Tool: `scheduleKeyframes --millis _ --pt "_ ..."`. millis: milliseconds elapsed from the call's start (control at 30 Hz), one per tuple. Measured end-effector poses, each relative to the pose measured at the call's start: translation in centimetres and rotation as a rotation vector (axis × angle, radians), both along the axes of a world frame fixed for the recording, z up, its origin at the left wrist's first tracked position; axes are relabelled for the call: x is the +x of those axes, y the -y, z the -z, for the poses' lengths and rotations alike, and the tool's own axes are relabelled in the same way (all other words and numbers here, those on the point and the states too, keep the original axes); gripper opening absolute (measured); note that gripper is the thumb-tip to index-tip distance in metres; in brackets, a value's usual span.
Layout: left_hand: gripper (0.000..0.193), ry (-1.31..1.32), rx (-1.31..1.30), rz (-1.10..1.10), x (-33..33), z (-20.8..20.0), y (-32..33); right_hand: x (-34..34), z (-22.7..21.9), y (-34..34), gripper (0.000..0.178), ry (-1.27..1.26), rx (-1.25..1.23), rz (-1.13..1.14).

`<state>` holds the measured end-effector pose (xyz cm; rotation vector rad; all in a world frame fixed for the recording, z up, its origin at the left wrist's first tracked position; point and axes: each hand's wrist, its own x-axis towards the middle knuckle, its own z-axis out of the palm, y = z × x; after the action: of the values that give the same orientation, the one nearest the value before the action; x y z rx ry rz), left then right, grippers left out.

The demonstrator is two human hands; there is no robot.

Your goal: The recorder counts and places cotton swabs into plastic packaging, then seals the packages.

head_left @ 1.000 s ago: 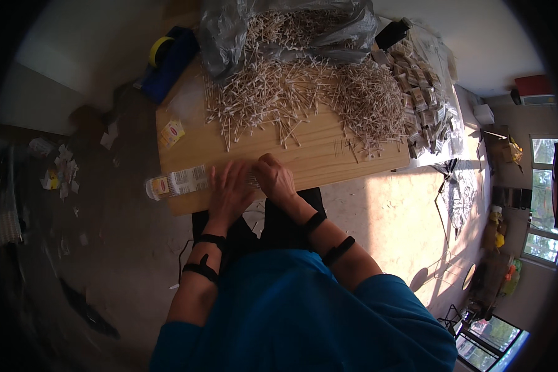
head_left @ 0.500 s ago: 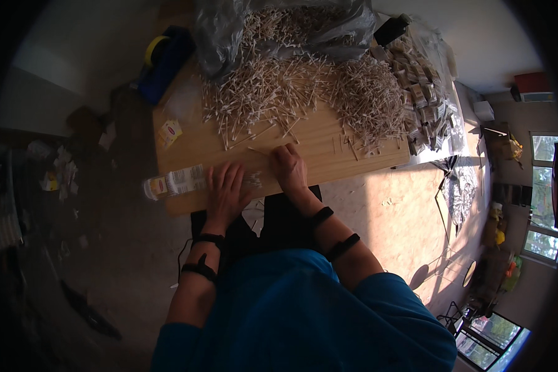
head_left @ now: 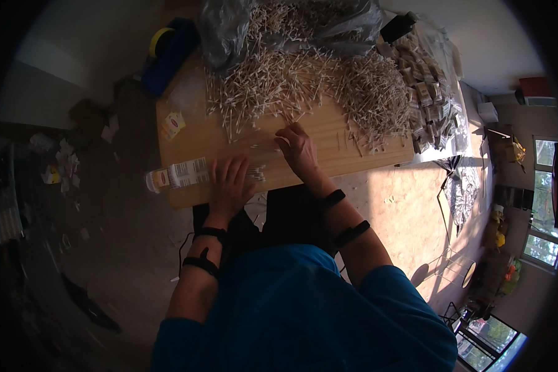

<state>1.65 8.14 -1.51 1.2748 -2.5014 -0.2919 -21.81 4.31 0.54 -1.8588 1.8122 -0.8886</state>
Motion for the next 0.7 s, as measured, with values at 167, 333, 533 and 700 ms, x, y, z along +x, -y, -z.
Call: scheduleKeyframes --millis 167,333,533,700 --pt "0.070 -0.034 0.032 0.016 -0.1 -0.1 0.3 0.7 -0.6 -2.4 0.016 -0.030 -0.085 0.018" --pt "0.071 0.004 0.034 -0.004 -0.2 -0.4 0.2 1.6 0.9 -2.0 0.013 0.019 -0.001 0.009" --pt "0.075 0.033 0.003 -0.014 -0.2 0.0 0.2 4.4 0.7 0.0 0.013 0.131 -0.069 -0.097" --pt "0.079 -0.017 -0.008 0.001 -0.1 -0.6 0.4 4.6 0.2 2.4 0.016 -0.069 -0.008 -0.127"
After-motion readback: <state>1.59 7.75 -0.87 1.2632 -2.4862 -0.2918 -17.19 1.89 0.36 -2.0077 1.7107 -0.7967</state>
